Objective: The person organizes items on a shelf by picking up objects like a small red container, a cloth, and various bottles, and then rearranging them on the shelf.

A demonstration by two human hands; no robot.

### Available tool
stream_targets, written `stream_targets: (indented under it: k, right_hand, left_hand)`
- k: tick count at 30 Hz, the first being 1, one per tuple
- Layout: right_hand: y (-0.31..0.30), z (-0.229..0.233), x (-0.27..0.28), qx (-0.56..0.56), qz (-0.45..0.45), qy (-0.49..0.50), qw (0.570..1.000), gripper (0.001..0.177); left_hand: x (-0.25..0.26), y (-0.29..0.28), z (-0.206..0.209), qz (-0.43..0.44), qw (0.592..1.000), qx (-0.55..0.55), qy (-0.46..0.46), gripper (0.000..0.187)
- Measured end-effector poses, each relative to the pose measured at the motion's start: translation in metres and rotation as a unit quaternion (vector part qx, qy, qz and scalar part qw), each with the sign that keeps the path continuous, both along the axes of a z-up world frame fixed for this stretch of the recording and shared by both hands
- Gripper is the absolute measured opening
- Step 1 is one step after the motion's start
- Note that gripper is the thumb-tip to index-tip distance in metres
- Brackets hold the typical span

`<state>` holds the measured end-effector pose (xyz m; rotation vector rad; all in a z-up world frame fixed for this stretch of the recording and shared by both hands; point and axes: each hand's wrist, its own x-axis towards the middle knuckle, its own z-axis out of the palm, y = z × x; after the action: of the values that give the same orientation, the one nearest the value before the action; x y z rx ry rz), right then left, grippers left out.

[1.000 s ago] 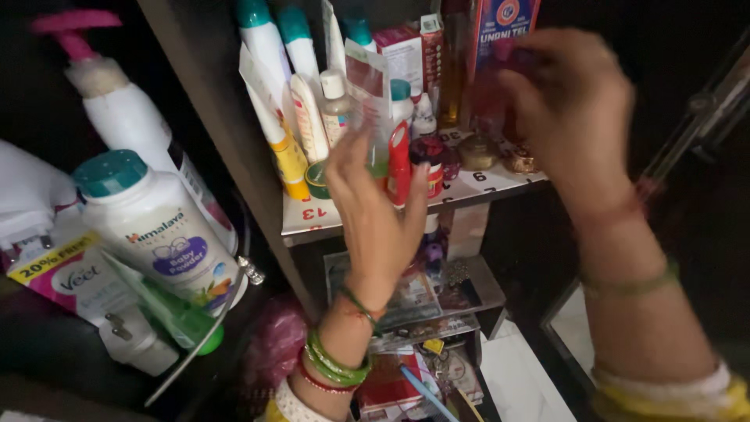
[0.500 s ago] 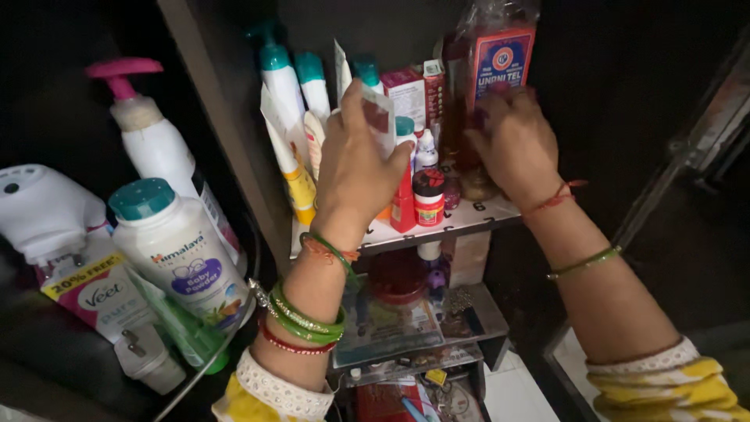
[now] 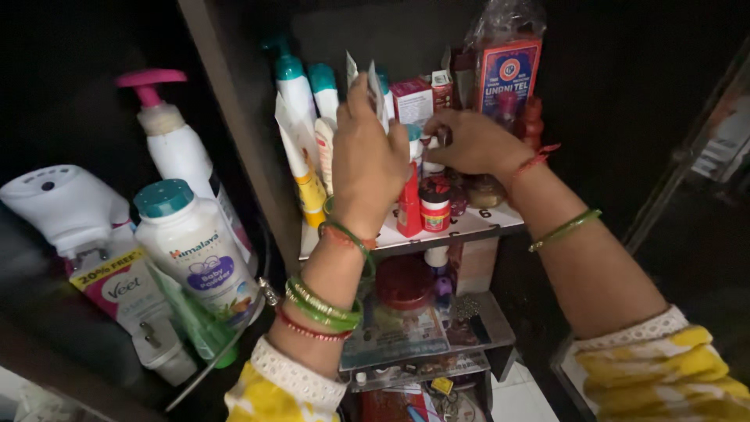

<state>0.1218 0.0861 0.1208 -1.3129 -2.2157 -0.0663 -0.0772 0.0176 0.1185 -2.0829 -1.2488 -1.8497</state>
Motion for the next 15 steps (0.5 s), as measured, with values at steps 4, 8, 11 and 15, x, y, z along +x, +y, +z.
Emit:
stream_targets:
  k: [4, 8, 11, 15]
  right_hand:
    - [0.007, -0.006, 0.002, 0.029, 0.013, 0.032, 0.999, 0.048]
    - [0.009, -0.009, -0.004, 0.043, 0.004, 0.007, 0.999, 0.044]
    - [0.018, -0.011, -0.008, 0.07, 0.041, 0.022, 0.996, 0.037]
    - [0.034, -0.022, -0.007, 0.112, 0.042, 0.044, 0.992, 0.033]
  left_hand:
    - [-0.013, -0.029, 0.012, -0.025, 0.992, 0.125, 0.0, 0.069]
    - [-0.027, -0.059, 0.017, -0.049, 0.985, 0.163, 0.007, 0.058]
    - [-0.035, -0.071, 0.018, -0.079, 0.983, 0.165, -0.011, 0.054]
    - [-0.04, -0.078, 0.021, -0.161, 0.974, 0.146, -0.061, 0.05]
